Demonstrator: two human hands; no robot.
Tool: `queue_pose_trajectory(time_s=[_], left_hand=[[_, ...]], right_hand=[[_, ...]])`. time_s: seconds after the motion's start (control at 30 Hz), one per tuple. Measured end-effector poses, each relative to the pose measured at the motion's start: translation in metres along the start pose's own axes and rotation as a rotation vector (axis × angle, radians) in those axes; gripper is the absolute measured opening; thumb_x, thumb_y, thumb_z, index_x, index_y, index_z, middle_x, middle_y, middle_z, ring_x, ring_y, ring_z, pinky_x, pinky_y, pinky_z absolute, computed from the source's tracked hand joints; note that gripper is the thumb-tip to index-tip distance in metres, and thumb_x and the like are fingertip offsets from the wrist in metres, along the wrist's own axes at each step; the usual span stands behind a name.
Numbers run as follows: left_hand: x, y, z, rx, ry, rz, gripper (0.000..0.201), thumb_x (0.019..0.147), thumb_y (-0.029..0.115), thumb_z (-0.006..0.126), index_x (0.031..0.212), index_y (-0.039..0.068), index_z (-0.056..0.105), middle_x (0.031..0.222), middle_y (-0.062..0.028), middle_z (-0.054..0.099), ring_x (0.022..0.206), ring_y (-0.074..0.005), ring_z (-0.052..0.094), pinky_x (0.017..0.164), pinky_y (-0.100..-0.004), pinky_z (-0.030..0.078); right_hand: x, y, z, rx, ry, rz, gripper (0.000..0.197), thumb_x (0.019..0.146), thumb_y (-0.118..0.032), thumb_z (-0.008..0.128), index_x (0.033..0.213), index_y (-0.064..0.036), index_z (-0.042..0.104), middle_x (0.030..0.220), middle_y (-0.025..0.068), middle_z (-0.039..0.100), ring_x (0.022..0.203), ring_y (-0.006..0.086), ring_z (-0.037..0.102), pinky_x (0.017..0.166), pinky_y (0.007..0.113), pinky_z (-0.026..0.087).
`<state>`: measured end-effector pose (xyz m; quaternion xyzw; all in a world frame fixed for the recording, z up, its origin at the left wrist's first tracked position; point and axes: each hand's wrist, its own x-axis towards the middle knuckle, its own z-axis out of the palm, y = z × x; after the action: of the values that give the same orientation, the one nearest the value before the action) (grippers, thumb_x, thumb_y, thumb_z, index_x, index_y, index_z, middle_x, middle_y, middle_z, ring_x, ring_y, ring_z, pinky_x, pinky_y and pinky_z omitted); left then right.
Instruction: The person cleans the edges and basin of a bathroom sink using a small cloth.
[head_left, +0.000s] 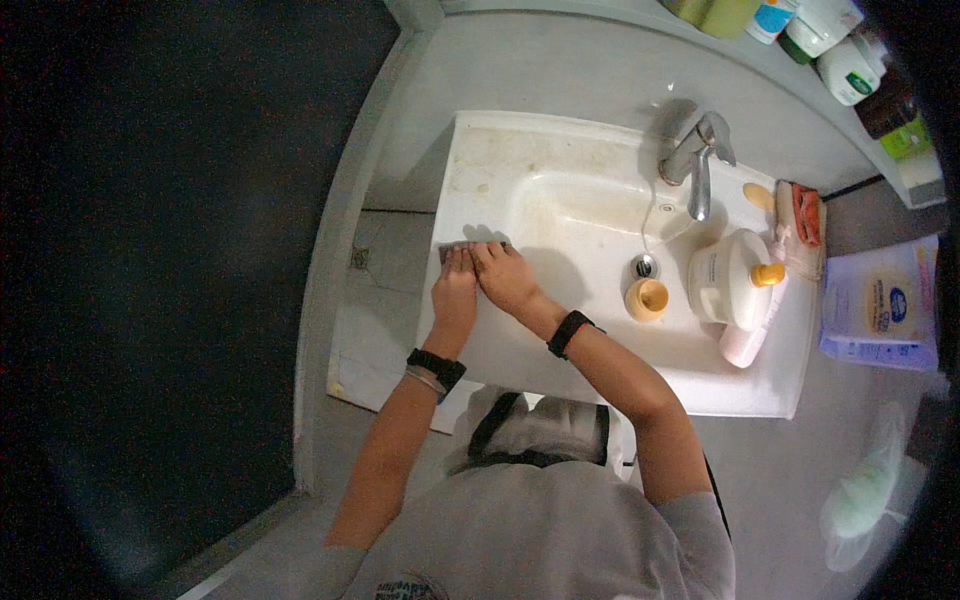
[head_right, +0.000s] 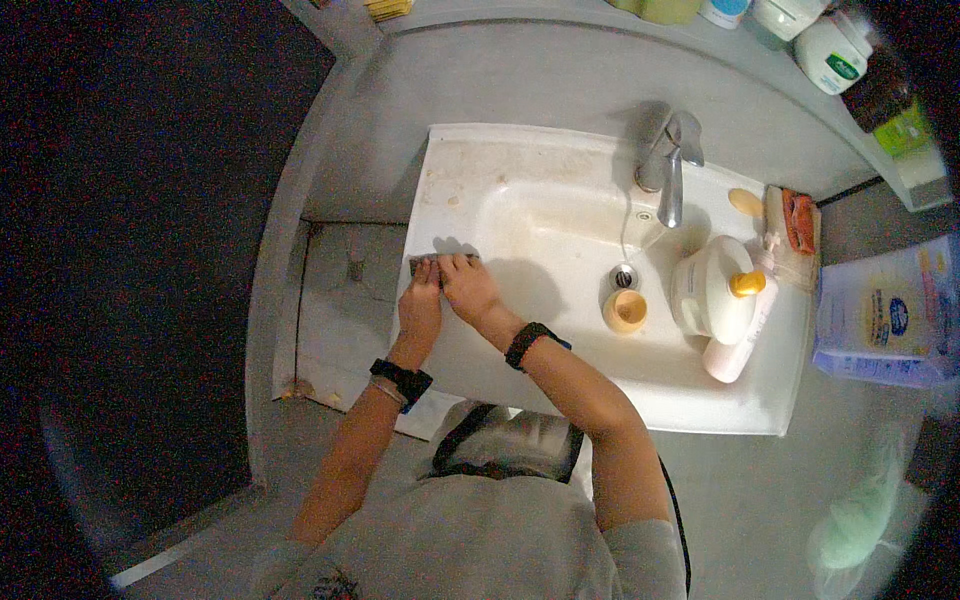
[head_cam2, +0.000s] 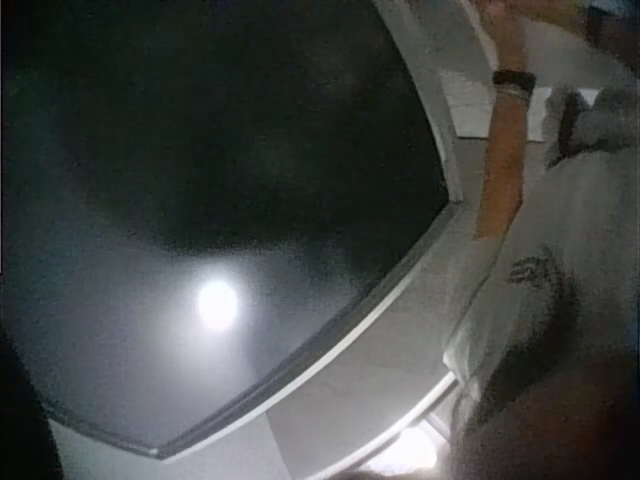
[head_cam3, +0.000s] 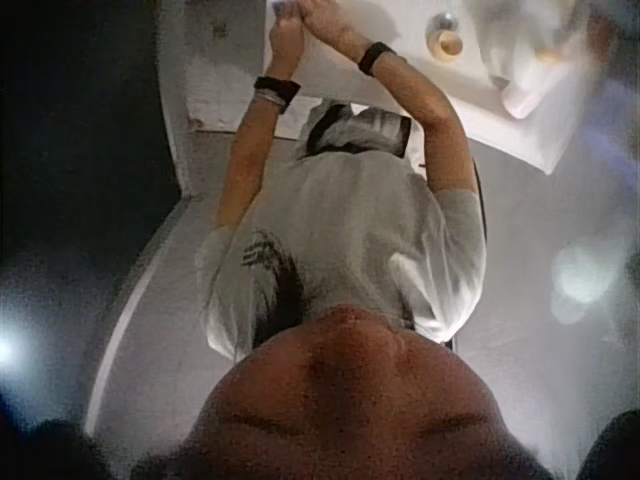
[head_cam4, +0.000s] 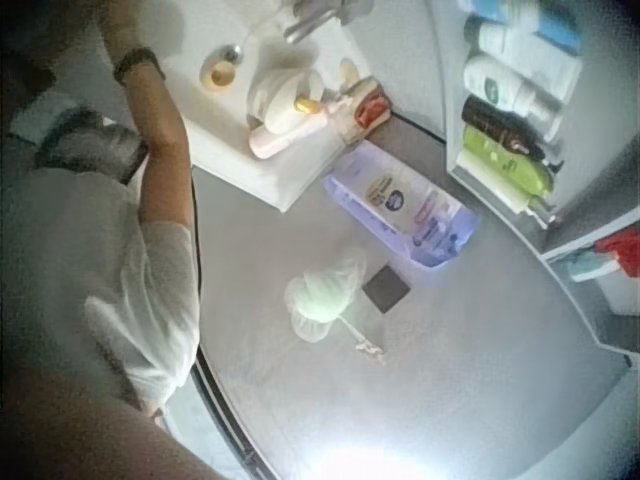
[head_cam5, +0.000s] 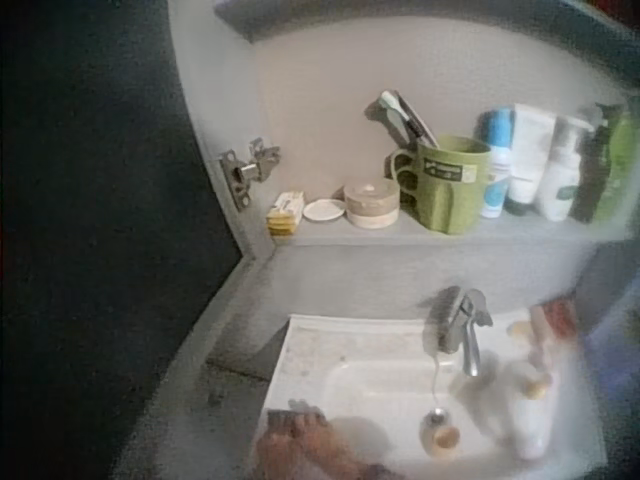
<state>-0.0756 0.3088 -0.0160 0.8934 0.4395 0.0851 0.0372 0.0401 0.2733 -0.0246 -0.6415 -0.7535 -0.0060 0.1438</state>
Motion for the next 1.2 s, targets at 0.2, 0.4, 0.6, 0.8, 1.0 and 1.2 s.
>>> queue_pose_trajectory(time_s=[0.2, 0.4, 0.6, 0.8, 1.0, 1.2], left_hand=[[0.023, -0.014, 0.003, -0.098, 0.016, 0.119, 0.036, 0.081, 0.001, 0.045, 0.116, -0.005, 0.045, 0.121, -0.0237, 0.044, 0.113, -0.0340, 0.043, 0.092, -0.0377, 0.041], [0.059, -0.023, 0.012, -0.171, 0.008, 0.010, 0.036, 0.082, 0.005, 0.041, 0.117, -0.001, 0.046, 0.123, -0.0195, 0.045, 0.112, -0.0320, 0.045, 0.093, -0.0379, 0.038], [0.089, -0.031, 0.011, -0.154, 0.023, 0.059, 0.033, 0.082, 0.008, 0.043, 0.114, 0.002, 0.051, 0.120, -0.0178, 0.048, 0.108, -0.0294, 0.049, 0.089, -0.0366, 0.042], [0.120, -0.020, 0.008, -0.199, -0.015, 0.071, 0.029, 0.082, 0.011, 0.045, 0.109, 0.003, 0.053, 0.115, -0.0171, 0.052, 0.104, -0.0294, 0.052, 0.089, -0.0363, 0.042], [0.130, -0.023, 0.027, -0.198, 0.049, 0.036, 0.028, 0.083, 0.012, 0.044, 0.107, 0.002, 0.055, 0.115, -0.0176, 0.052, 0.105, -0.0301, 0.051, 0.088, -0.0369, 0.043], [0.105, -0.024, 0.020, -0.141, -0.027, -0.041, 0.032, 0.084, 0.013, 0.043, 0.112, 0.003, 0.053, 0.118, -0.0167, 0.050, 0.109, -0.0298, 0.049, 0.090, -0.0372, 0.041]], right_hand=[[0.017, 0.008, 0.011, -0.042, -0.023, 0.032, 0.041, 0.075, -0.012, 0.051, 0.113, 0.0041, 0.048, 0.089, 0.0097, 0.054, 0.082, 0.0221, 0.054, 0.072, 0.032, 0.047], [0.048, 0.015, 0.017, -0.037, -0.008, 0.158, 0.042, 0.076, -0.012, 0.051, 0.114, 0.0047, 0.047, 0.085, 0.0101, 0.058, 0.076, 0.0207, 0.059, 0.059, 0.030, 0.050], [0.071, 0.024, 0.025, 0.063, -0.010, 0.318, 0.038, 0.078, -0.013, 0.050, 0.113, 0.0017, 0.047, 0.083, 0.0082, 0.059, 0.071, 0.0191, 0.061, 0.054, 0.028, 0.051], [0.085, 0.049, 0.018, 0.039, -0.039, 0.349, 0.046, 0.077, -0.014, 0.052, 0.119, 0.0027, 0.044, 0.087, 0.0080, 0.059, 0.072, 0.0178, 0.061, 0.055, 0.026, 0.051], [0.090, 0.056, 0.030, 0.034, 0.046, 0.338, 0.042, 0.076, -0.012, 0.052, 0.115, 0.0035, 0.046, 0.087, 0.0094, 0.059, 0.071, 0.0196, 0.061, 0.053, 0.028, 0.051], [0.076, 0.037, 0.023, 0.008, -0.001, 0.251, 0.041, 0.077, -0.011, 0.052, 0.114, 0.0047, 0.045, 0.083, 0.0101, 0.057, 0.071, 0.0217, 0.060, 0.053, 0.029, 0.051]])
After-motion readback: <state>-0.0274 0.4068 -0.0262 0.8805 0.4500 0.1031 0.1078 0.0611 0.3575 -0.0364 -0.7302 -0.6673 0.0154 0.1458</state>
